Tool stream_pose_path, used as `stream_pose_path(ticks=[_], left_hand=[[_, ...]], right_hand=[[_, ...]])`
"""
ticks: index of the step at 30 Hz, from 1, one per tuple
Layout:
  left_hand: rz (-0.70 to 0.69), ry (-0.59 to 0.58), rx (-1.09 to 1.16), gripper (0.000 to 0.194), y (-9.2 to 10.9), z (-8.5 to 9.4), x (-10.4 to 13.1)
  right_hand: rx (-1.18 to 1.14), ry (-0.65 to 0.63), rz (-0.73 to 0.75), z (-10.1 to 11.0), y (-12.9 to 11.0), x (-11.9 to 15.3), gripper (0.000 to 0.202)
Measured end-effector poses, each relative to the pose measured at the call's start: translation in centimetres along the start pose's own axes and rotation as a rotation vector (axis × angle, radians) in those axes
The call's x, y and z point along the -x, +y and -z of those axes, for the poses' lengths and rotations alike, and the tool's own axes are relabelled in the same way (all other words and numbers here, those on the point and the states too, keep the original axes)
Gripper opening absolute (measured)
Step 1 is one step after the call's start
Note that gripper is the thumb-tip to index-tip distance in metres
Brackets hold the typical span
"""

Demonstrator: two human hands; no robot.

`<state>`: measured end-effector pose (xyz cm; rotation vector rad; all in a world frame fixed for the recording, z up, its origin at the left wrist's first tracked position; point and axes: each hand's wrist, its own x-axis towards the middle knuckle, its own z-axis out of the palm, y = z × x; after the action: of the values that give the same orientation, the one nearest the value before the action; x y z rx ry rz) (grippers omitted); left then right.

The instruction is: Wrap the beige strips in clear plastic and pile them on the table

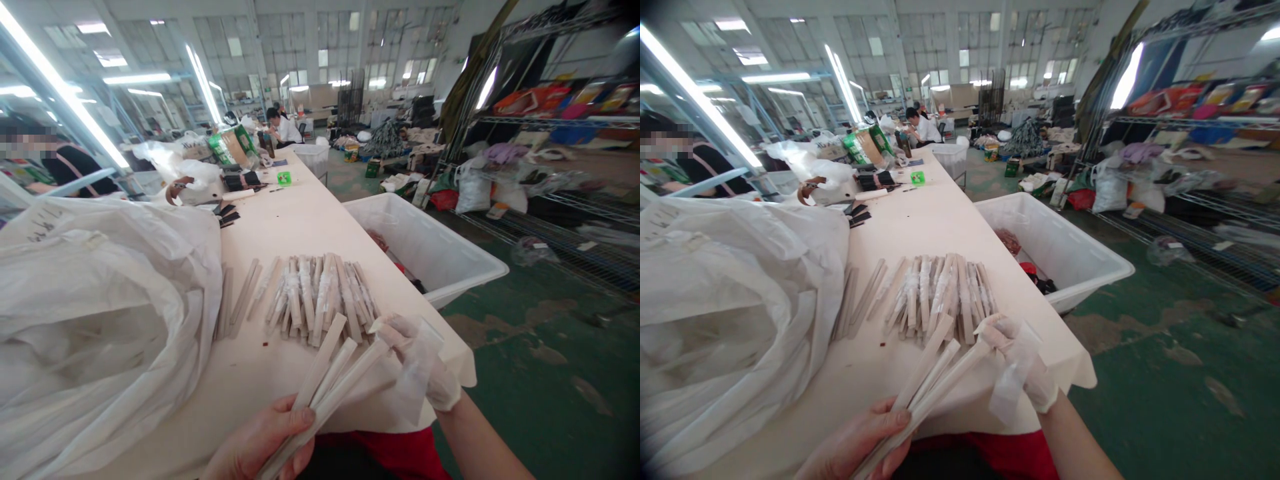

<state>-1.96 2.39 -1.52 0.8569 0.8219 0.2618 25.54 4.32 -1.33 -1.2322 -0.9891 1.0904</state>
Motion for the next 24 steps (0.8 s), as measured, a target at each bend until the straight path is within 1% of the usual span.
stream_pose_path(ticks=[5, 7, 9, 11, 13, 14, 16, 17, 18, 19, 22, 23, 24], left_hand=[[0.008, 0.031, -0.057, 0.038, 0.2, 0.5, 0.1], [0.018, 0.045, -0.120, 0.040, 0.7, 0.4, 0.2], [0.013, 0.041, -0.201, 0.042, 1.4, 0.2, 0.2], [-0.009, 0.024, -0.258, 0.043, 2.3, -0.3, -0.1], [-0.028, 0.024, -0.289, 0.042, 2.9, -0.8, -0.6], [-0.039, 0.028, -0.303, 0.041, 3.1, -1.0, -1.0], [-0.073, 0.046, -0.329, 0.036, 3.2, -1.4, -1.8], [-0.094, 0.063, -0.338, 0.033, 3.1, -1.4, -2.1], [-0.114, 0.083, -0.346, 0.031, 2.9, -1.5, -2.5], [-0.129, 0.108, -0.352, 0.030, 2.7, -1.5, -2.7], [-0.158, 0.223, -0.357, 0.032, 2.3, -1.7, -3.0], [-0.178, 0.264, -0.347, 0.031, 2.3, -1.8, -3.0], [-0.204, 0.299, -0.328, 0.031, 2.4, -2.0, -3.0]], right_hand=[[0.063, -0.052, 0.034, 0.1, -1.5, 0.2, 0.021], [0.101, -0.096, 0.030, 0.2, -2.1, 0.2, 0.023], [0.123, -0.144, 0.016, 0.0, -2.2, 0.4, 0.025], [0.094, -0.146, -0.002, -0.7, -1.7, 0.8, 0.028], [0.046, -0.145, -0.057, -1.9, -0.7, 1.6, 0.027], [0.015, -0.169, -0.104, -2.7, -0.2, 2.0, 0.025], [-0.034, -0.276, -0.197, -4.2, 0.8, 2.9, 0.026], [-0.054, -0.329, -0.228, -4.8, 1.2, 3.2, 0.028], [-0.078, -0.350, -0.247, -5.2, 1.6, 3.4, 0.030], [-0.103, -0.334, -0.253, -5.6, 1.8, 3.5, 0.032], [-0.168, -0.228, -0.243, -6.2, 2.3, 3.4, 0.044], [-0.183, -0.225, -0.233, -6.5, 2.4, 3.4, 0.047], [-0.198, -0.255, -0.219, -6.9, 2.5, 3.5, 0.048]])
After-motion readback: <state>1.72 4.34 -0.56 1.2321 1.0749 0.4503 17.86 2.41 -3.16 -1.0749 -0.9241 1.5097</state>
